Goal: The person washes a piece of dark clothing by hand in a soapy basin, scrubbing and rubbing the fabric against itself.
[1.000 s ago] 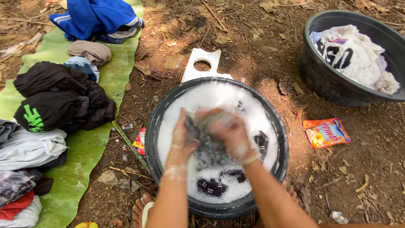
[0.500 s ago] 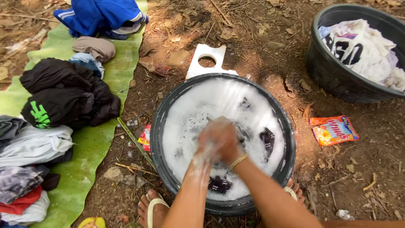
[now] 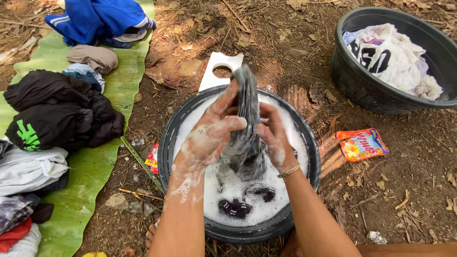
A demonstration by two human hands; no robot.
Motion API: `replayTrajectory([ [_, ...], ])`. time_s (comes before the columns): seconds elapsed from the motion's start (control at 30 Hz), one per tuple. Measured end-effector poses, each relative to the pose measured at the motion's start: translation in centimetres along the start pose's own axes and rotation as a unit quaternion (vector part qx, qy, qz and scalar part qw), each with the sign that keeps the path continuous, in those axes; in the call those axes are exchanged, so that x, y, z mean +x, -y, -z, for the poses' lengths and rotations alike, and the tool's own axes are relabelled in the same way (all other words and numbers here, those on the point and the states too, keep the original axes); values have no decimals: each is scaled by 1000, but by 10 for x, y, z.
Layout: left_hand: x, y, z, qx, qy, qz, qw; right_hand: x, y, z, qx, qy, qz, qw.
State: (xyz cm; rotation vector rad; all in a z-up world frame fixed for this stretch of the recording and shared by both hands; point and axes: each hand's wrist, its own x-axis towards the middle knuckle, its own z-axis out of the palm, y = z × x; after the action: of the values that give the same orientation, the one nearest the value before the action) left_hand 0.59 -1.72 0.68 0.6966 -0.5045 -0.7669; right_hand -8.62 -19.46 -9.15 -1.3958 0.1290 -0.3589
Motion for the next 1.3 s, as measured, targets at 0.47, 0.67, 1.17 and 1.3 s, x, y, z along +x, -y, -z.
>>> replayTrajectory([
  [0.47, -19, 118, 68, -199, -364, 230, 881, -10, 7, -73, -345, 39, 346, 872],
  [0.67, -24, 159, 63, -191, -334, 222, 896, -17, -84, -31, -476, -28, 295, 828],
  [1.17, -8, 42, 34, -77, -220, 100, 967, 10, -37, 39, -492, -171, 145, 841],
  [1.3, -2, 11, 21, 71, -202, 23, 977, -10, -17, -8, -340, -167, 74, 923],
])
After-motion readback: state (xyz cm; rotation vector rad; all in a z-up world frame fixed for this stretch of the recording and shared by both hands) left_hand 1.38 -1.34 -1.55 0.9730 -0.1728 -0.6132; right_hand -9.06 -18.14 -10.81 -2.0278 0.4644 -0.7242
